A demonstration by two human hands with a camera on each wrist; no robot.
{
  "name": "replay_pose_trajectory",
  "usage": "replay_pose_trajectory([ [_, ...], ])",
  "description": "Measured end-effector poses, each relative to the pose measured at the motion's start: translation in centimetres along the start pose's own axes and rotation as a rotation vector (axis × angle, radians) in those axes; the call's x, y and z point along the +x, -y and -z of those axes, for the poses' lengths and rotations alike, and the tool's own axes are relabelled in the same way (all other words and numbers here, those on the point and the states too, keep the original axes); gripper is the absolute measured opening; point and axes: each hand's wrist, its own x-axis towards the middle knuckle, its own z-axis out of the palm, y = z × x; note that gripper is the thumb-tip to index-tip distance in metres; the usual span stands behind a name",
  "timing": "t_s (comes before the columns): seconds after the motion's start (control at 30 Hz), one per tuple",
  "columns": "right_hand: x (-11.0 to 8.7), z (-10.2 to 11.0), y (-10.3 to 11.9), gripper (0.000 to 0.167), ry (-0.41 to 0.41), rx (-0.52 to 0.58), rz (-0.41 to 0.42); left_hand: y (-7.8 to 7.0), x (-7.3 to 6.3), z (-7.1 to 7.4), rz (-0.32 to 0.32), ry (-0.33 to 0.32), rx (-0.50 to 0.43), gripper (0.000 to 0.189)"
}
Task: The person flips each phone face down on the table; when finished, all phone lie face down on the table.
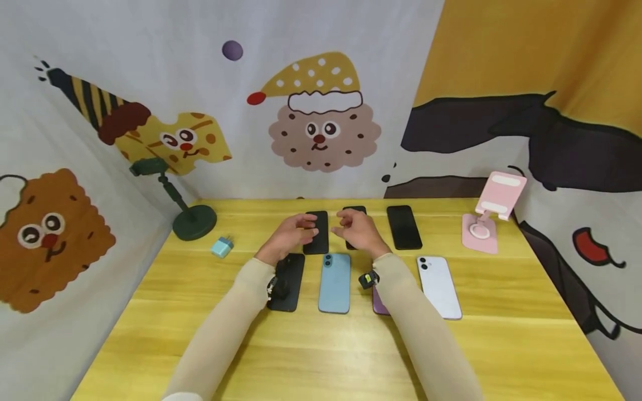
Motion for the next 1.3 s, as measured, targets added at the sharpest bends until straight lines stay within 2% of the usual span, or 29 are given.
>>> replay_pose_trajectory([
  [0.17,-0.1,1.2,-1.2,0.053,-0.018,0.053,-0.031,-0.1,1.1,-2.0,0.006,0.054,-0.047,0.051],
  [0.3,-0.4,1.6,-2.0,0.053,-0.021,0.079,-0.05,-0.1,1.8,-3.6,0.013,0.062,-0.059,0.052],
  [0.43,-0.9,1.8,-2.5,0.052,-0.059,0.063,-0.053,-0.2,2.0,-4.9,0.039,0.066,-0.027,0.059],
  [0.57,-1.2,2.1,-3.1,0.051,-0.124,0.041,-0.068,-0.4,2.0,-5.4,0.062,0.07,0.003,0.072],
  [0.7,-1.3,2.4,-3.6,0.054,-0.149,0.039,-0.105,-0.6,2.2,-5.5,0.072,0.097,-0.018,0.079],
  [0.93,-1.2,2.6,-4.0,0.068,-0.044,0.039,-0.156,-0.4,2.7,-6.2,0.081,0.105,-0.168,0.081],
  [1.13,-1.1,2.7,-4.0,0.073,0.032,0.071,-0.172,-0.9,2.6,-6.5,0.103,0.099,-0.172,0.081],
  [1.3,-1.2,3.4,-4.2,0.073,0.043,0.122,-0.189,-1.4,2.7,-6.4,0.123,0.1,-0.201,0.079],
])
